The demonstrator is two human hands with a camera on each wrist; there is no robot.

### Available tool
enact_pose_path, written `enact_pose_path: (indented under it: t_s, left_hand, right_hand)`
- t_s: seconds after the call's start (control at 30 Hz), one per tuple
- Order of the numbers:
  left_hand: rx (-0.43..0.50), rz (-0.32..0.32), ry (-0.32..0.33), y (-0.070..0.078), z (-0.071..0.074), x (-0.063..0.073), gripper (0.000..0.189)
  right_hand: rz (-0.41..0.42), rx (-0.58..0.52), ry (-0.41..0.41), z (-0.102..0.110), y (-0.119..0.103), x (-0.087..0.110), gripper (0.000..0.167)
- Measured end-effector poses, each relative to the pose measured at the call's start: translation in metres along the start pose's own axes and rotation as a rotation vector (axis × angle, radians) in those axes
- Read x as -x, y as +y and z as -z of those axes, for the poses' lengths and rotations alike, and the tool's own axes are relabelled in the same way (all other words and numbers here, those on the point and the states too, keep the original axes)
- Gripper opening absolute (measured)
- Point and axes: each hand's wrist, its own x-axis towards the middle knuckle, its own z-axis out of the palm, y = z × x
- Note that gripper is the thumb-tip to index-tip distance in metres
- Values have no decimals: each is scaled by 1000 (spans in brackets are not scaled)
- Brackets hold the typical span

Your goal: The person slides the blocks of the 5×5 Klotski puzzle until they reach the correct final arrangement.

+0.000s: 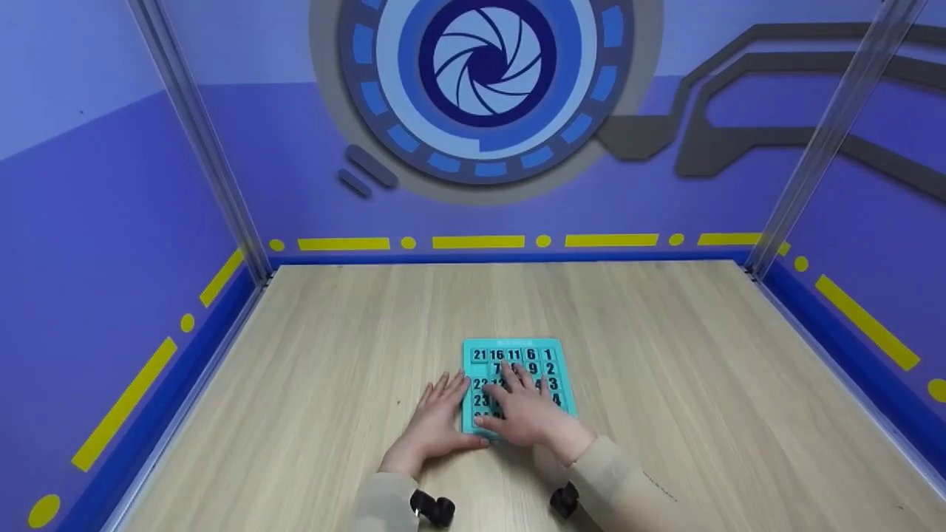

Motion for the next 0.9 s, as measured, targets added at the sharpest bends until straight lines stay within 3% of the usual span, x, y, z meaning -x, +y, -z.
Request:
enact_pose_path:
  t_s: [0.4, 0.9]
  left_hand:
    - [18, 5, -1, 1, 1, 2, 112]
    - [12, -8, -9, 2, 3, 2, 113]
  right_hand:
    - [12, -14, 3, 1, -1, -2, 69]
    - [-53, 9, 11, 6, 5, -37, 75]
